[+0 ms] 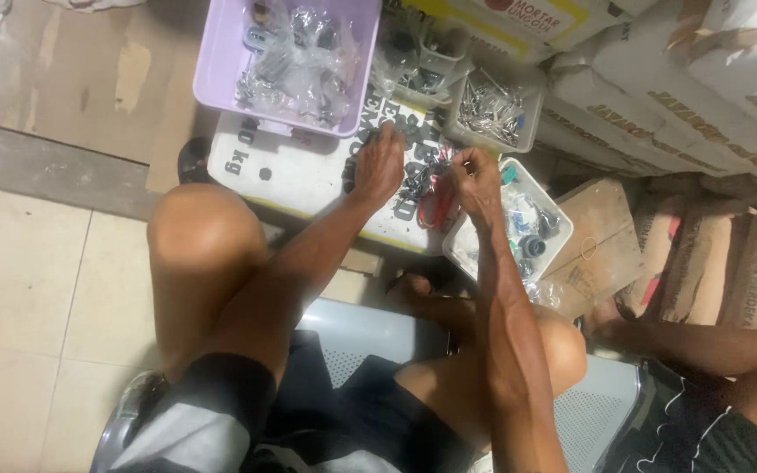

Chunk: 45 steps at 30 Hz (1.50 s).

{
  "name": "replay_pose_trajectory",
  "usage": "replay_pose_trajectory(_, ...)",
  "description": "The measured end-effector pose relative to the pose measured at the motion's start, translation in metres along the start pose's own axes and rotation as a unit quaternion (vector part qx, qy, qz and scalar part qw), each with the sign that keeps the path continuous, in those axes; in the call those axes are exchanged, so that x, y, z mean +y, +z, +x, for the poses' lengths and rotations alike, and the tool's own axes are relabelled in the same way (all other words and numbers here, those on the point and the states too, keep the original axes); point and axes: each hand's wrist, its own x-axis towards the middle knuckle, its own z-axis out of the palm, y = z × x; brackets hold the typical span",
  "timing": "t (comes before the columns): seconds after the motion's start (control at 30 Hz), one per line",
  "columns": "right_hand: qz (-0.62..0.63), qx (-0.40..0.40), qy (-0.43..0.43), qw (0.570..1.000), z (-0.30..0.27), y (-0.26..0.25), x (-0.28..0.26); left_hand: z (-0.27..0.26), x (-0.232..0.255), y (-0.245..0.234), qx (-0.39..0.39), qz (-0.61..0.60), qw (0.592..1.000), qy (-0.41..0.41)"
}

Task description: Sorting small hardware components from a pile into a plastic tray

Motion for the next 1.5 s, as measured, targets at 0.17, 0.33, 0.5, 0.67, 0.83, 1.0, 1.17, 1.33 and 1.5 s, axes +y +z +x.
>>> replay_pose_trajectory(0.17, 0.087, 0.007, 0.071, 0.994, -0.011, -0.010, -0.029, -0.003, -0.002, 0.022, 0.083, 0.059, 0.993, 0.059)
replay_pose_trajectory(0.33, 0.086, -0.005, 0.054, 0.995, -0.007, -0.006, -0.021, -0.015, 0.020, -0.008, 0.025, -0.040, 0.997, 0.062)
replay_pose_trajectory(0.5, 0.083, -0.017, 0.042, 0.996, 0.002, 0.000, -0.030, -0.016, 0.042, -0.048, 0.000, -0.276, 0.961, -0.028)
replay_pose_trajectory(0.67, 0.129, -0.001, 0.005, 0.992, -0.006, -0.002, -0.084, 0.015, 0.026, -0.055, -0.015, -0.267, 0.963, -0.033)
replay_pose_trajectory(0.83, 0.159, 0.011, -0.077, 0.984, -0.004, 0.012, -0.075, 0.019, 0.047, -0.092, -0.042, -0.403, 0.908, -0.105)
replay_pose_trajectory(1.0, 0.087, 0.009, -0.122, 0.989, -0.001, 0.028, -0.051, 0.022, 0.028, -0.035, -0.088, -0.531, 0.775, -0.332)
replay_pose_trajectory(1.17, 0.054, 0.016, -0.148, 0.987, -0.003, 0.017, -0.082, 0.018, 0.041, -0.040, -0.037, -0.525, 0.741, -0.417)
replay_pose_trajectory(1.33, -0.038, 0.049, -0.229, 0.972, -0.012, -0.005, -0.115, 0.018, 0.075, -0.064, -0.008, -0.582, 0.671, -0.460)
replay_pose_trajectory(1.5, 0.115, 0.106, -0.158, 0.975, -0.022, -0.028, -0.166, 0.020, 0.091, -0.112, -0.027, -0.666, 0.669, -0.328)
